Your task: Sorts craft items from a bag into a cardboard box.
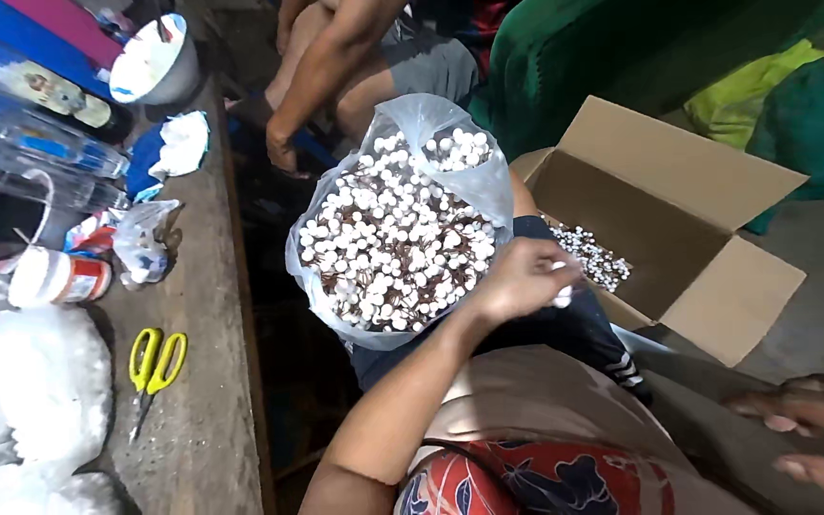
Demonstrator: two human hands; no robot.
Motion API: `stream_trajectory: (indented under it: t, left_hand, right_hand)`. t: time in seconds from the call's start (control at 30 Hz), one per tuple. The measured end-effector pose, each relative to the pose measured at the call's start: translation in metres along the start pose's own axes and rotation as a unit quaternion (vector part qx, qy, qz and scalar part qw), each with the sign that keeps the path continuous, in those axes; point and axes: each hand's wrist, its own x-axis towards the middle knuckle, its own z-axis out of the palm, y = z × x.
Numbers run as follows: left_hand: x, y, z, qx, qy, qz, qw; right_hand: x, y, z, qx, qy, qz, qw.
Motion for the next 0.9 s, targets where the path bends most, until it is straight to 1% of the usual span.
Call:
stream_trajectory:
  t: [0.03,0.1,0.17,0.23,0.3,0.37,0.4,0.43,0.47,0.53,0.57,0.6,0.7,0.8,0.9]
  left_hand:
    - [0.012,0.007,0.012,-0.001,0.002,0.012,1.000]
    - [0.026,0.020,0.020,0.001,-0.004,0.038,0.999]
    - [0.032,0.025,0.021,0.002,-0.009,0.064,0.998]
    - [0.028,0.023,0.017,0.027,0.005,0.096,0.995]
    - [0.013,0.014,0.012,0.073,0.050,0.137,0.987]
    - [-0.004,-0.002,0.001,0.129,0.141,0.213,0.958]
    - [-0.013,-0.010,-0.009,0.170,0.182,0.224,0.942]
    - [-0.021,-0.016,-0.022,0.228,0.223,0.204,0.926]
    - [-0.028,-0.019,-0.034,0.296,0.253,0.158,0.908]
    - [-0.030,-0.023,-0.051,0.394,0.263,0.048,0.879]
    - [-0.026,-0.027,-0.056,0.421,0.259,0.014,0.869]
    - [-0.021,-0.032,-0.059,0.440,0.255,-0.002,0.861]
    - [-0.012,-0.040,-0.064,0.450,0.240,-0.017,0.860]
    - [-0.015,-0.042,-0.066,0.437,0.249,-0.023,0.864]
    - [-0.016,-0.042,-0.068,0.439,0.231,-0.007,0.868]
  right_hand:
    - [0.000,-0.001,-0.001,0.001,-0.002,0.004,1.000]
    - [-0.001,-0.001,-0.001,0.003,-0.002,0.002,1.000]
    - [-0.001,-0.001,-0.001,0.004,0.000,-0.001,1.000]
    - [-0.001,0.001,0.000,0.008,0.003,-0.005,1.000]
    - [-0.002,0.002,0.002,0.010,0.005,-0.007,1.000]
    - [-0.003,0.004,0.004,0.008,0.016,-0.011,1.000]
    - [-0.003,0.007,0.006,0.004,0.028,-0.019,0.999]
    - [-0.004,0.012,0.010,0.000,0.043,-0.027,0.999]
    - [-0.005,0.016,0.015,-0.003,0.059,-0.033,0.998]
    - [-0.006,0.020,0.023,-0.019,0.086,-0.039,0.995]
    - [-0.005,0.020,0.024,-0.031,0.096,-0.041,0.994]
    - [-0.004,0.018,0.025,-0.044,0.104,-0.040,0.993]
    - [-0.004,0.013,0.020,-0.058,0.103,-0.030,0.992]
    - [-0.003,0.014,0.021,-0.054,0.105,-0.037,0.992]
    - [-0.001,0.018,0.024,-0.052,0.110,-0.057,0.991]
